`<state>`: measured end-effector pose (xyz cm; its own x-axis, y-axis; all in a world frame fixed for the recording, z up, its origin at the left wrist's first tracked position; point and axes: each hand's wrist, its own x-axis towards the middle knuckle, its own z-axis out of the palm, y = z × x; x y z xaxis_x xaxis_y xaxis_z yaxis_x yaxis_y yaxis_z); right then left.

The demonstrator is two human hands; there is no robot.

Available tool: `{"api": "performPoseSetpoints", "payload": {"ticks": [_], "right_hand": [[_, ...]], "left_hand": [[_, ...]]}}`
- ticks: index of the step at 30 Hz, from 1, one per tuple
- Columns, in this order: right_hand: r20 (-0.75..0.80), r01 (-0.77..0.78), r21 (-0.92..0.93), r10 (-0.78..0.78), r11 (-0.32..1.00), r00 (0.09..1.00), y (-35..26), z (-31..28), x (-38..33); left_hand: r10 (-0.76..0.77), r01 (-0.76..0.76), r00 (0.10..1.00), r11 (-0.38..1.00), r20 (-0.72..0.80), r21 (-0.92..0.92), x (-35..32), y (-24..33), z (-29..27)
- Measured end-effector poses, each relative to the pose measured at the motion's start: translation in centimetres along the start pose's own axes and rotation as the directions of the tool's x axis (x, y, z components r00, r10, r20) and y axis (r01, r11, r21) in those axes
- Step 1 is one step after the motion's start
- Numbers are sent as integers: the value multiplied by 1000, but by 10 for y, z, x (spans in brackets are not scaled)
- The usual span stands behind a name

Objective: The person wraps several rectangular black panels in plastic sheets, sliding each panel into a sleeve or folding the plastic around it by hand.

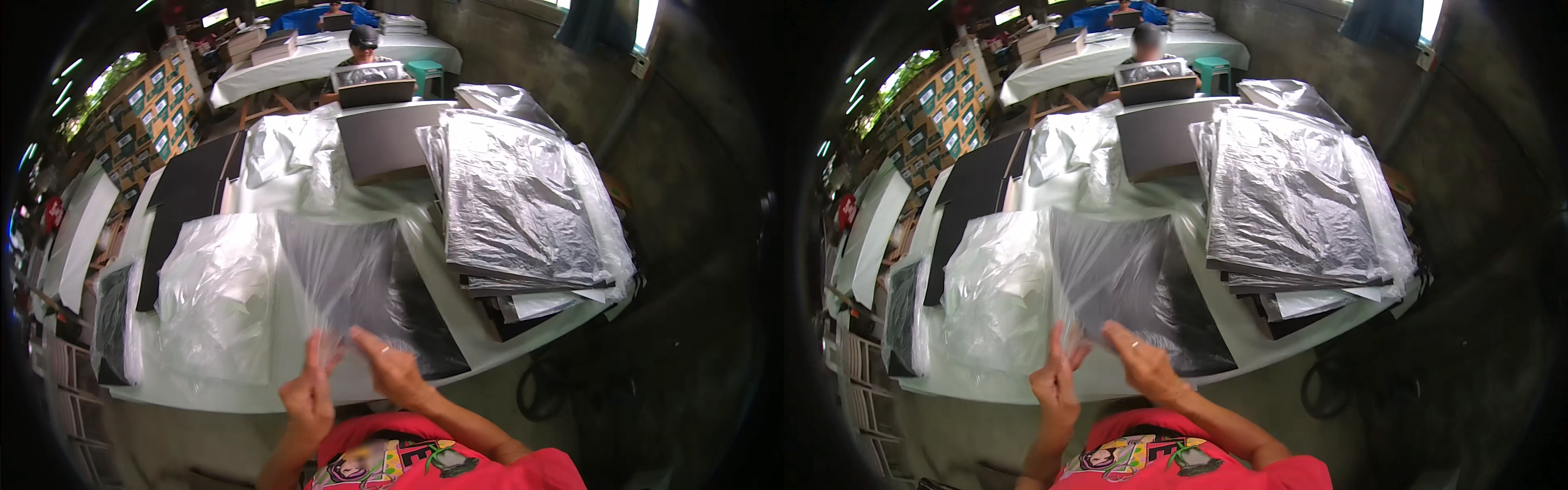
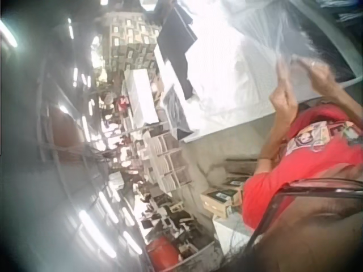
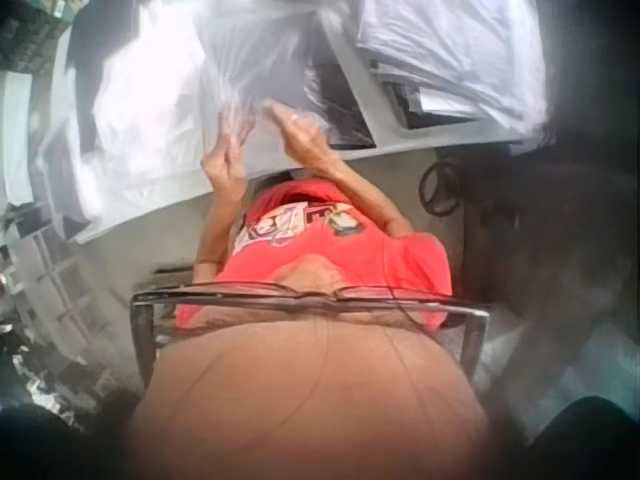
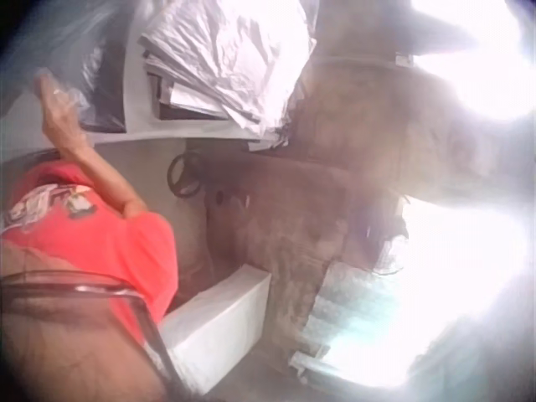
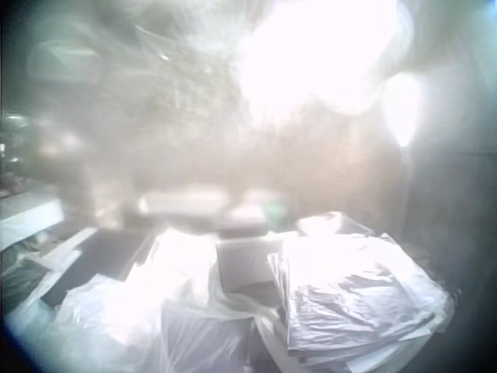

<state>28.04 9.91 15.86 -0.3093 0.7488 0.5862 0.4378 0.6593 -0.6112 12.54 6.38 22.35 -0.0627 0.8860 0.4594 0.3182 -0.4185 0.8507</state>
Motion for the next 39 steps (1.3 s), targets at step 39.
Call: {"api": "performPoseSetpoints", "payload": {"ticks": [39], "right_hand": [[95,-180,257,160,949,982,82,155,249]], "left_hand": [[-463,593,805,626,370,-506,257,-193,-212]]}}
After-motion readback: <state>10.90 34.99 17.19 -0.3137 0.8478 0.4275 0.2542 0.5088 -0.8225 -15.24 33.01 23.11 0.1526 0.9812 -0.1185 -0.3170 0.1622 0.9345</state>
